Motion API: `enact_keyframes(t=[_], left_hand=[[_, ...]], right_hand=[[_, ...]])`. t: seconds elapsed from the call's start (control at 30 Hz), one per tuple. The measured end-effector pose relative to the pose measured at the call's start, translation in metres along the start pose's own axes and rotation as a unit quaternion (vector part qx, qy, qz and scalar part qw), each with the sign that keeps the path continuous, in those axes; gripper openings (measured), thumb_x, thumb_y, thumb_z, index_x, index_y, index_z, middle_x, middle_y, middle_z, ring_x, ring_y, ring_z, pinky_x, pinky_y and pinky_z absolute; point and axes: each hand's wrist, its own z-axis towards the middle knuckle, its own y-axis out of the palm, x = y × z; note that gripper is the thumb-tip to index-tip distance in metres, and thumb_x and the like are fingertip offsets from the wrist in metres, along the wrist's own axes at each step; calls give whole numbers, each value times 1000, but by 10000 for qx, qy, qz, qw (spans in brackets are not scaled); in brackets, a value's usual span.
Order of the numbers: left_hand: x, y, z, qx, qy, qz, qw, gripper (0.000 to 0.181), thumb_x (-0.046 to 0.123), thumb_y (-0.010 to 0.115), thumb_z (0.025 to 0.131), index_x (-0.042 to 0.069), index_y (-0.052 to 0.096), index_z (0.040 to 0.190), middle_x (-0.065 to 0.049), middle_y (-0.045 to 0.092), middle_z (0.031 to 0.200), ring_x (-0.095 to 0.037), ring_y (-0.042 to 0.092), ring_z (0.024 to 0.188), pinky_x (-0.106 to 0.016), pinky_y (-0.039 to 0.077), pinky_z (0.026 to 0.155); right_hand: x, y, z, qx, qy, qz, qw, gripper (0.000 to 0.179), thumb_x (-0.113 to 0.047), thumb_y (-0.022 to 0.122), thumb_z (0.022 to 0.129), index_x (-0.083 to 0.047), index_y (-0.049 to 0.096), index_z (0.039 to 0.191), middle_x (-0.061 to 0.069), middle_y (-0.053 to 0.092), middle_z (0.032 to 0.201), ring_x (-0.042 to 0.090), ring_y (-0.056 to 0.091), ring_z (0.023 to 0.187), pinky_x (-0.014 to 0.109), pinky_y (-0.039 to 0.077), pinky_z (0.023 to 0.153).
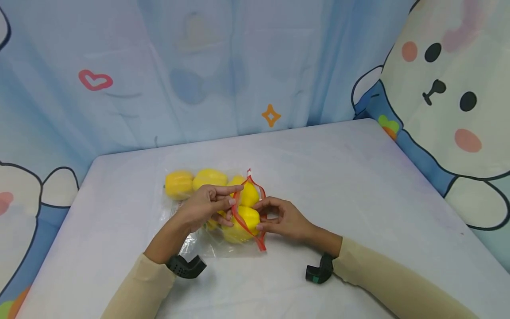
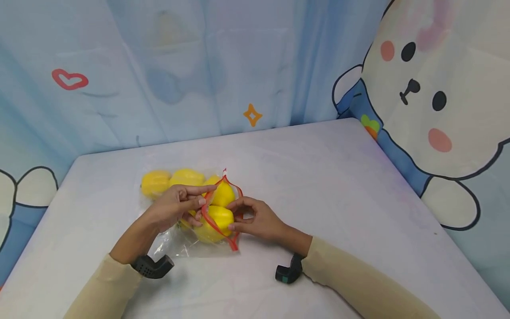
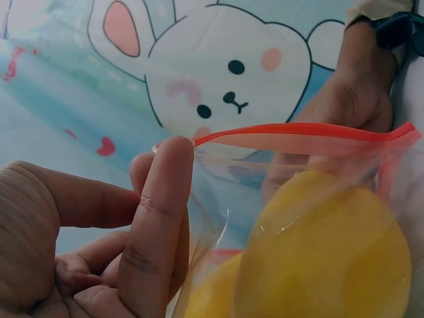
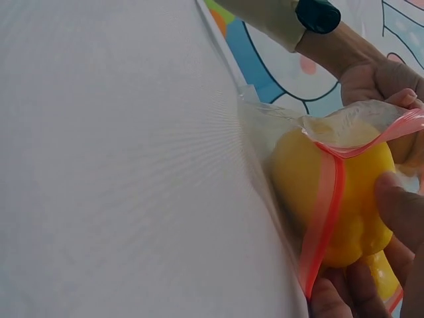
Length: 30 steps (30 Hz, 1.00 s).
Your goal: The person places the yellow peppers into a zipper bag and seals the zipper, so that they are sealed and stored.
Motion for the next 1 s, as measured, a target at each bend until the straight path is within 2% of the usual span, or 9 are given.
enact_keyframes(t=[0.37,0.63,1.0], left_hand=[[1,1,0,49,-39,42,10000,48,5,54,99,3,45,146,0,59,70,-12,57,64,-34,62,66],[1,2,2,147,27,56,9999,48,4,53,98,1,45,146,-1,60,68,-12,57,62,-32,61,63],[0,6,7,198,-67,19,9998,48,7,55,98,3,47,145,0,59,68,-12,56,61,-31,61,62]], right_hand=[[-4,7,3,270,67,-794,9965,41,-21,81,81,-17,70,120,2,68,116,20,64,100,25,56,89],[-9,10,6,296,103,-927,9952,42,-24,81,81,-17,71,121,2,66,112,21,60,94,24,57,83],[-9,8,1,256,229,-789,9963,45,-20,81,81,-16,68,123,4,65,112,23,61,96,23,58,85]])
